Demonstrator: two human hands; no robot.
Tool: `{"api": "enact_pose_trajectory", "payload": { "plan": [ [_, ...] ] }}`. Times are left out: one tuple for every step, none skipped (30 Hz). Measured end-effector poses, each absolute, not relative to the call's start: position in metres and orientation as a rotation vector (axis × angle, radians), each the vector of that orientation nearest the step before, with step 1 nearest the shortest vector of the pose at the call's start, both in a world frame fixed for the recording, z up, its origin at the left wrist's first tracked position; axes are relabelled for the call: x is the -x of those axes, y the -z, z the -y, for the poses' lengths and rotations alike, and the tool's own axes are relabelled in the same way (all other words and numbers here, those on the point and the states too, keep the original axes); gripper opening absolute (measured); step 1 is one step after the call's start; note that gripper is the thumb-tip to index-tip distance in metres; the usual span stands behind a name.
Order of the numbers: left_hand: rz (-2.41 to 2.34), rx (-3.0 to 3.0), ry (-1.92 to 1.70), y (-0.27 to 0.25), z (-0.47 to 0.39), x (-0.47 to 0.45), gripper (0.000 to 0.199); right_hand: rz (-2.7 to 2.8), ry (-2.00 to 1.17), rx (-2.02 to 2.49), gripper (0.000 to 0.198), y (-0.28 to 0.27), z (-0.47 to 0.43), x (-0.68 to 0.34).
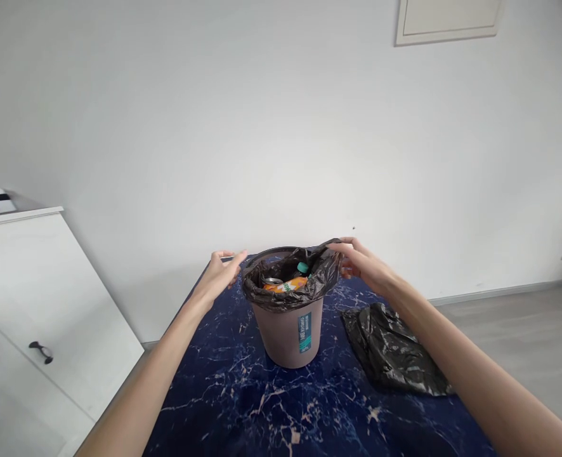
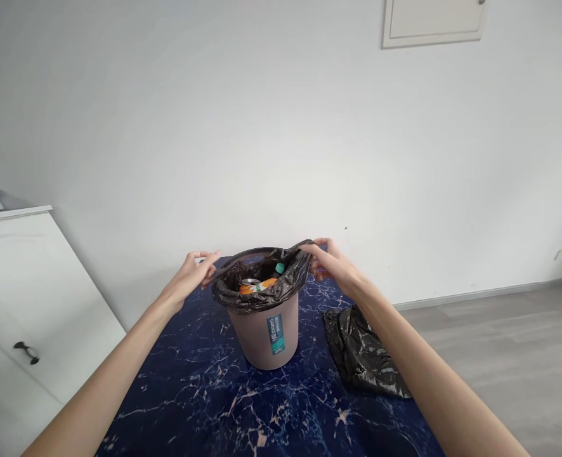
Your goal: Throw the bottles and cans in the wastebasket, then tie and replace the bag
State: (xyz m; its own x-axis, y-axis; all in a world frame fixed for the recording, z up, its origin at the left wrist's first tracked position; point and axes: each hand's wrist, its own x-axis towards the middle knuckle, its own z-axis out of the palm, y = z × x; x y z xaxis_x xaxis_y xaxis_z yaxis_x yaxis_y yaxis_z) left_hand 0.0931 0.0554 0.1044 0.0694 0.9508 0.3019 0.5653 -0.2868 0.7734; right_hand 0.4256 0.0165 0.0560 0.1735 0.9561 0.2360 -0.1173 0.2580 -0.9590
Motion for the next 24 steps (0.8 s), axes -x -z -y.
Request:
{"api": "enact_pose_trajectory", "payload": {
  "plan": [
    [-1.537,-1.927,-1.078,-0.106,-0.055,-0.096,0.073,1.148,-0.959,1.047,0.042,-0.060,-0.017,-0.425],
    [-1.570,-1.963,-1.045,-0.108,-0.055,-0.098,0.075,1.197,-0.937,1.095,0.039,-0.064,-0.017,-0.424],
    [-1.597,-2.006,-1.012,-0.111,-0.055,-0.101,0.076,1.245,-0.911,1.133,0.036,-0.069,-0.017,-0.422],
    [-1.619,-2.058,-0.975,-0.114,-0.054,-0.103,0.075,1.286,-0.883,1.153,0.034,-0.073,-0.017,-0.421],
    [-1.633,-2.115,-0.932,-0.118,-0.053,-0.106,0.075,1.319,-0.854,1.163,0.031,-0.078,-0.017,-0.420],
    [-1.644,-2.182,-0.878,-0.122,-0.053,-0.108,0.074,1.345,-0.825,1.166,0.028,-0.081,-0.016,-0.418],
    [-1.658,-2.262,-0.804,-0.126,-0.052,-0.111,0.074,1.362,-0.798,1.164,0.025,-0.085,-0.015,-0.416],
    [-1.674,-2.346,-0.713,-0.130,-0.052,-0.114,0.073,1.371,-0.771,1.159,0.023,-0.087,-0.014,-0.414],
    [-1.691,-2.427,-0.613,-0.135,-0.052,-0.117,0.071,1.372,-0.746,1.152,0.022,-0.090,-0.013,-0.412],
    [-1.706,-2.499,-0.510,-0.139,-0.053,-0.121,0.068,1.366,-0.721,1.141,0.021,-0.091,-0.012,-0.410],
    [-1.717,-2.560,-0.413,-0.143,-0.054,-0.126,0.064,1.356,-0.699,1.128,0.021,-0.092,-0.011,-0.408],
    [-1.724,-2.605,-0.328,-0.146,-0.056,-0.131,0.061,1.343,-0.675,1.115,0.021,-0.094,-0.011,-0.407],
    [-1.729,-2.634,-0.261,-0.149,-0.058,-0.135,0.056,1.324,-0.652,1.092,0.021,-0.095,-0.010,-0.405],
    [-1.736,-2.653,-0.208,-0.151,-0.060,-0.140,0.051,1.296,-0.629,1.057,0.021,-0.096,-0.010,-0.404],
    [-1.748,-2.669,-0.164,-0.152,-0.062,-0.144,0.047,1.265,-0.608,1.009,0.021,-0.097,-0.009,-0.403],
    [-1.761,-2.682,-0.134,-0.153,-0.063,-0.146,0.044,1.226,-0.587,0.947,0.021,-0.098,-0.009,-0.403],
    [-1.771,-2.695,-0.121,-0.153,-0.064,-0.148,0.041,1.183,-0.569,0.877,0.022,-0.100,-0.008,-0.404],
    [-1.776,-2.708,-0.123,-0.153,-0.064,-0.148,0.037,1.136,-0.553,0.805,0.023,-0.102,-0.007,-0.405],
    [-1.775,-2.722,-0.138,-0.152,-0.063,-0.147,0.034,1.090,-0.543,0.739,0.024,-0.103,-0.007,-0.407],
    [-1.768,-2.735,-0.163,-0.152,-0.061,-0.145,0.030,1.049,-0.540,0.689,0.026,-0.104,-0.006,-0.410],
    [-1.760,-2.745,-0.195,-0.152,-0.059,-0.142,0.028,1.012,-0.546,0.652,0.028,-0.105,-0.005,-0.413],
    [-1.755,-2.754,-0.236,-0.151,-0.057,-0.139,0.026,0.986,-0.563,0.626,0.029,-0.106,-0.005,-0.416],
    [-1.753,-2.761,-0.288,-0.151,-0.055,-0.137,0.024,0.976,-0.590,0.610,0.031,-0.106,-0.005,-0.418],
    [-1.750,-2.766,-0.349,-0.150,-0.054,-0.135,0.023,0.974,-0.621,0.601,0.031,-0.105,-0.005,-0.421]
  ]
}}
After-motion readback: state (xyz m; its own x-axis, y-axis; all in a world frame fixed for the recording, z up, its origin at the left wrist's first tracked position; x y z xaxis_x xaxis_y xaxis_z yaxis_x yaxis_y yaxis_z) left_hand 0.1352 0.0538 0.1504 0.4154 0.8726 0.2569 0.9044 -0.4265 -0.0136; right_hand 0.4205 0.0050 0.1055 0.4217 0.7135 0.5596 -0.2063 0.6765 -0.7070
